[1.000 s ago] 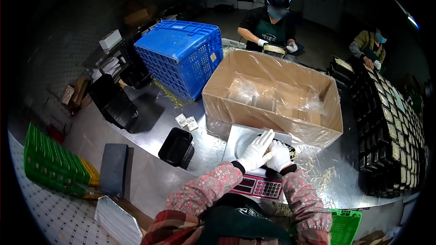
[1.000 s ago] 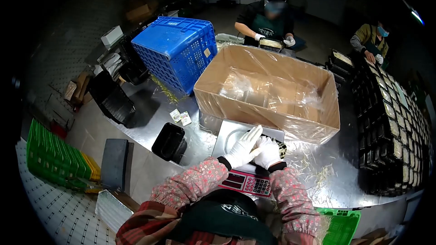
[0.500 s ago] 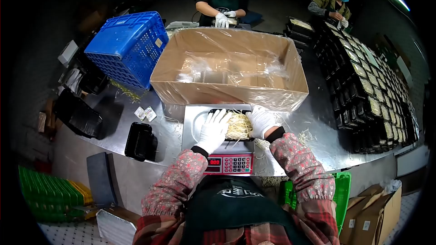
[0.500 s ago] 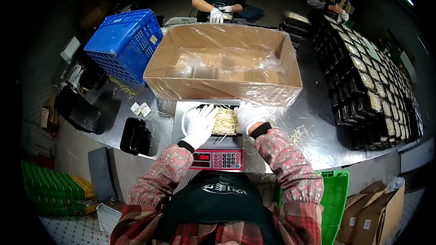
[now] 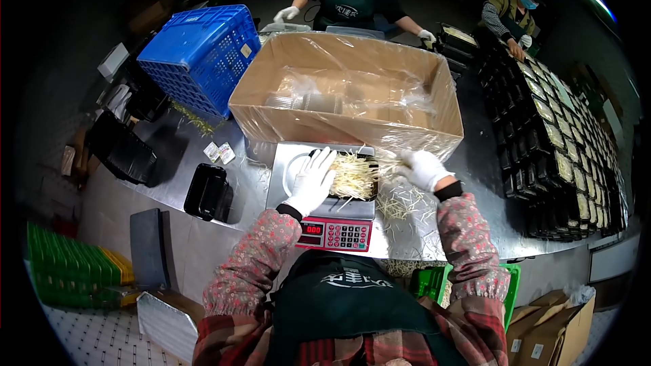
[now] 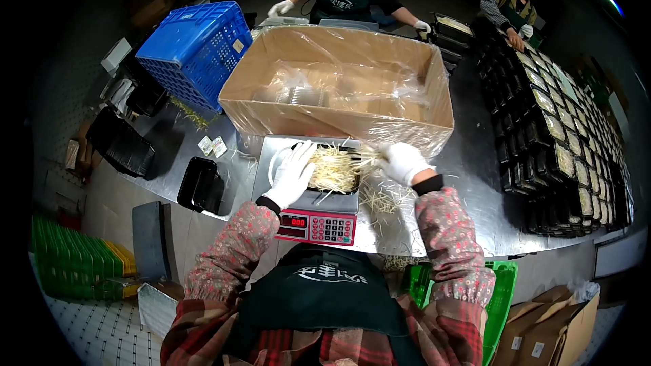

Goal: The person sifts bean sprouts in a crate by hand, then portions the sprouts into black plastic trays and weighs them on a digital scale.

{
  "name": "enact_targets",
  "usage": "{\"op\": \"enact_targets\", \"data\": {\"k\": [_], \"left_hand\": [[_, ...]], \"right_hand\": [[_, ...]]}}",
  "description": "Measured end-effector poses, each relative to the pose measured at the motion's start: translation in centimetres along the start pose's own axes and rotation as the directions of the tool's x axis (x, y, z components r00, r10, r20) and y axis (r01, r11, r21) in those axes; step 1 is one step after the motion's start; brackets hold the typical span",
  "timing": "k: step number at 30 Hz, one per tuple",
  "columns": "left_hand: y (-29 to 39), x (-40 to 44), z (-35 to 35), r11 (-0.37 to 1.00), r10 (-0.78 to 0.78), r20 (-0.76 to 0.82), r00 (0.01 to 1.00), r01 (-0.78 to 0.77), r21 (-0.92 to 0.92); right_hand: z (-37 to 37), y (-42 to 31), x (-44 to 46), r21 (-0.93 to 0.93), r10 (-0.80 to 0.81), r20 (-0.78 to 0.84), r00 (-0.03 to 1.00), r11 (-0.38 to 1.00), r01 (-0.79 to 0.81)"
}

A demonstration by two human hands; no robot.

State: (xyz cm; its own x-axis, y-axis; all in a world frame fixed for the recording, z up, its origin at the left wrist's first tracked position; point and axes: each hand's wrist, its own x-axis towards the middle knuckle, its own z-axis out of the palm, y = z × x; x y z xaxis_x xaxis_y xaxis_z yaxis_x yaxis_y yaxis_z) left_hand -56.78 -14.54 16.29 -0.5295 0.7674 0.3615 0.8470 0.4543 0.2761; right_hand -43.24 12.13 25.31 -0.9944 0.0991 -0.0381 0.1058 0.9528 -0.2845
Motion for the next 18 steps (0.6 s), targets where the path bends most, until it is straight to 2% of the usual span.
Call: {"op": "enact_targets", "data": {"k": [2, 4, 5, 7, 8, 9, 10, 11, 12, 13, 14, 15, 16, 18], "left_hand": [[-0.3, 0.3, -1.5, 0.936, -0.109, -0.137, 0.985, 0.055, -0.348], [-0.5, 0.3, -3.7, 0.787, -0.244, -0.172, 0.954, 0.092, -0.61], [-1.6, 0.1, -3.9, 0.718, -0.294, -0.173, 0.94, 0.098, -0.689], [-4.6, -0.2, -5.0, 0.594, -0.355, -0.146, 0.923, 0.102, -0.798], [-4.6, -0.4, -7.0, 0.591, -0.375, -0.113, 0.92, 0.143, -0.794], [-4.9, -0.6, -7.7, 0.578, -0.375, -0.1, 0.922, 0.148, -0.802], [-5.1, -0.8, -8.4, 0.565, -0.377, -0.086, 0.922, 0.156, -0.81], [-5.5, -1.2, -9.3, 0.716, -0.304, -0.043, 0.952, 0.199, -0.669], [-5.4, -1.4, -9.7, 0.839, -0.201, -0.024, 0.979, 0.16, -0.52], [-4.4, -1.5, -10.2, 0.888, -0.131, 0.023, 0.991, 0.128, -0.441], [-3.2, -1.4, -10.3, 0.928, -0.064, 0.077, 0.995, 0.088, -0.362], [-2.9, -1.1, -10.1, 0.961, 0.03, 0.117, 0.993, 0.003, -0.275], [-2.4, -0.7, -9.7, 0.978, 0.123, 0.165, 0.979, -0.091, -0.19], [-0.8, 0.1, -7.5, 0.98, 0.135, 0.176, 0.975, -0.105, -0.166]], "right_hand": [[-1.1, 2.1, -1.5, 0.041, 0.041, -0.066, 0.997, 0.998, -0.038], [-2.2, 3.2, -3.3, 0.11, 0.108, -0.1, 0.989, 0.989, -0.097], [-1.4, 4.8, -4.0, 0.183, 0.139, -0.161, 0.977, 0.977, -0.109], [-0.2, 7.0, -5.5, 0.295, 0.216, -0.153, 0.964, 0.941, -0.164], [1.6, 8.6, -6.0, 0.384, 0.241, -0.164, 0.957, 0.909, -0.163], [3.3, 9.5, -6.3, 0.388, 0.232, -0.154, 0.96, 0.908, -0.157], [4.8, 9.9, -6.5, 0.498, 0.288, -0.131, 0.949, 0.847, -0.188], [6.3, 10.3, -6.7, 0.599, 0.341, -0.096, 0.935, 0.77, -0.219], [7.4, 10.4, -6.7, 0.603, 0.331, -0.077, 0.941, 0.767, -0.22], [8.1, 10.3, -6.6, 0.338, 0.371, 0.058, 0.927, 0.866, -0.369], [8.8, 10.1, -6.5, 0.028, 0.436, 0.171, 0.884, 0.894, -0.447], [8.3, 9.4, -5.9, -0.12, 0.406, 0.257, 0.877, 0.914, -0.388], [7.6, 7.8, -5.2, -0.116, 0.4, 0.175, 0.9, 0.916, -0.385], [5.5, 4.0, -2.8, 0.088, 0.224, -0.044, 0.974, 0.972, -0.22]]}}
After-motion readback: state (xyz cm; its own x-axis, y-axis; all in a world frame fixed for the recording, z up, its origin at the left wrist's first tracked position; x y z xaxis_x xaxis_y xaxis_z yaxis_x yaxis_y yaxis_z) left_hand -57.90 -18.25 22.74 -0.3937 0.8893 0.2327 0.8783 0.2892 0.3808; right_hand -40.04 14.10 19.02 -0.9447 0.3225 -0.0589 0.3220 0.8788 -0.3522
